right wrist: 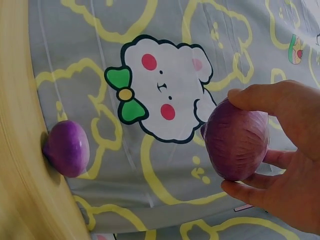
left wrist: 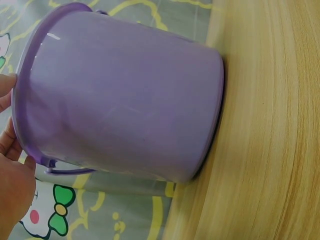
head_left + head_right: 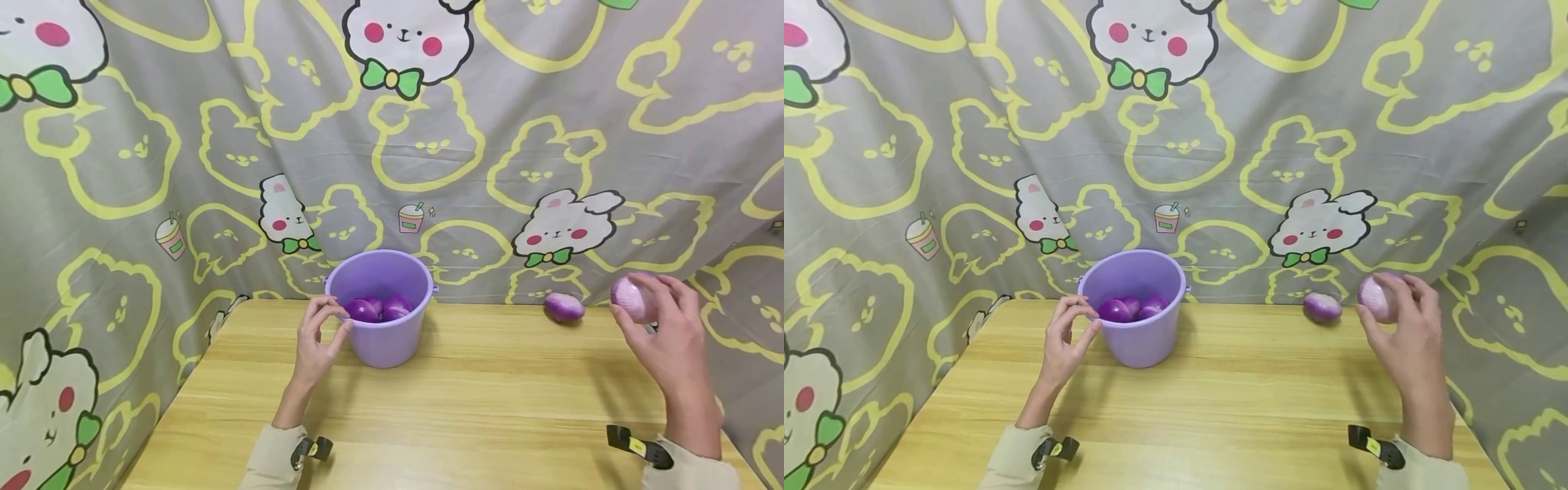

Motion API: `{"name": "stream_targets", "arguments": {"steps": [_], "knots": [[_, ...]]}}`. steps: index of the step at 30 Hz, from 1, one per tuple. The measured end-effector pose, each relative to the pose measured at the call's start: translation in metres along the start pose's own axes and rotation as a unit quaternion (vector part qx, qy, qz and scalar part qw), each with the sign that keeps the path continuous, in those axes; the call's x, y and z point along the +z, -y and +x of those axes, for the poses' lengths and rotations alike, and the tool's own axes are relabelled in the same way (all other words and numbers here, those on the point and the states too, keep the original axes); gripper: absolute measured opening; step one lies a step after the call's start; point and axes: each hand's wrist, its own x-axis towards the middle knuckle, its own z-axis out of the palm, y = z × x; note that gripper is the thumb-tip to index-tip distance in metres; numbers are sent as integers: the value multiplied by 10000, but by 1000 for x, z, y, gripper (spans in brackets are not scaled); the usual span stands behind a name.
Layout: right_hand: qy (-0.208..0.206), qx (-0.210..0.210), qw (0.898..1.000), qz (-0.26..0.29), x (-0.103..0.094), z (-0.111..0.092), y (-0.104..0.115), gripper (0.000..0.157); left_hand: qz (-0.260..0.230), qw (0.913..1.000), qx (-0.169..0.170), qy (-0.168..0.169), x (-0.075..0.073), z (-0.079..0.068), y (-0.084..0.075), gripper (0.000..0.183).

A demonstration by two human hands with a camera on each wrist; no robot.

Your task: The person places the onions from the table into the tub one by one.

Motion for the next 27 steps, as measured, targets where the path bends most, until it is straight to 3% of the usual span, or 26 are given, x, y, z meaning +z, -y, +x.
{"name": "stream_targets", "arguments": {"steps": [27], "knots": [[-11,-682,9974,228,11,0,19,64,-21,10000,36,-13,0,1,-1,19]]}}
